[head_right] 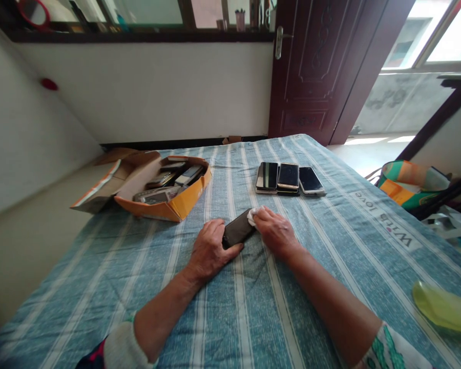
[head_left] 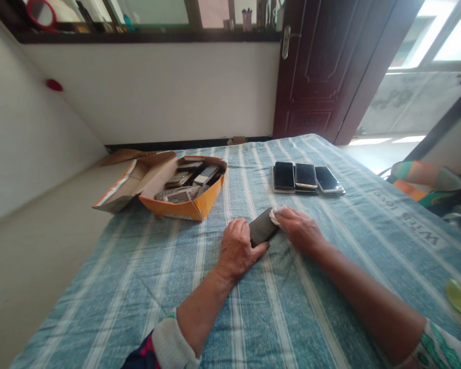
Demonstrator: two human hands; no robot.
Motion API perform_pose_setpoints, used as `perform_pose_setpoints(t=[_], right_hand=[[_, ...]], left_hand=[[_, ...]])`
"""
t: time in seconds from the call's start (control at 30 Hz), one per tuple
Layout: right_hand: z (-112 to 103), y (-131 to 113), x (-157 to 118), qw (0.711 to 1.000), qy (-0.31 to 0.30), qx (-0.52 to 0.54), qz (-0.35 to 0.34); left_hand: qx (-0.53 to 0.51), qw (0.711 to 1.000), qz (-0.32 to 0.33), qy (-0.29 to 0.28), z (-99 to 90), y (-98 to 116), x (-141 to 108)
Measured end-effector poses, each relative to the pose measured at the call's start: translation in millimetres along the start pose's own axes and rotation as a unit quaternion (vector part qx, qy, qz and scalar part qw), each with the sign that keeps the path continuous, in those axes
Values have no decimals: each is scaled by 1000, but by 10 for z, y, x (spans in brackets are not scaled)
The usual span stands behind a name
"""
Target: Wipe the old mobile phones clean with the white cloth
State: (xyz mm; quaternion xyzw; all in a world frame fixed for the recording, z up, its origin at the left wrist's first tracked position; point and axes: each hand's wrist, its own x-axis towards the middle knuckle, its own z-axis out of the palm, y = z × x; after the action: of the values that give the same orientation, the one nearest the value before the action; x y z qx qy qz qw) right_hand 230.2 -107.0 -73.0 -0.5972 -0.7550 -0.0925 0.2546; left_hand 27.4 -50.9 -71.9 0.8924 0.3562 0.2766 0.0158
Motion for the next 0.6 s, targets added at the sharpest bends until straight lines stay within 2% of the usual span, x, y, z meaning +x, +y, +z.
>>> perform_pose_setpoints(t=[0.1, 0.2, 0.33, 0.47, 0.53, 0.6], right_hand=[[-73, 57, -22, 998, 33, 30, 37], [-114, -32, 2, 996, 41, 72, 19], [-100, -269, 96, 996, 13, 93, -8], [-43, -458, 165, 996, -42, 58, -43], [-30, -449, 174, 996, -69, 22, -57], [-47, -352, 171, 995, -87, -11, -39]], left_hand=[[2, 1000, 0, -5, -10, 12, 3], [-1, 1000, -10, -22, -31, 28, 12], [-11, 999, -9, -36, -39, 36, 14], [-6, 1000, 1, -28, -12, 23, -8], [0, 999, 0, -33, -12, 26, -19], [5, 999, -5, -51, -29, 44, -23]])
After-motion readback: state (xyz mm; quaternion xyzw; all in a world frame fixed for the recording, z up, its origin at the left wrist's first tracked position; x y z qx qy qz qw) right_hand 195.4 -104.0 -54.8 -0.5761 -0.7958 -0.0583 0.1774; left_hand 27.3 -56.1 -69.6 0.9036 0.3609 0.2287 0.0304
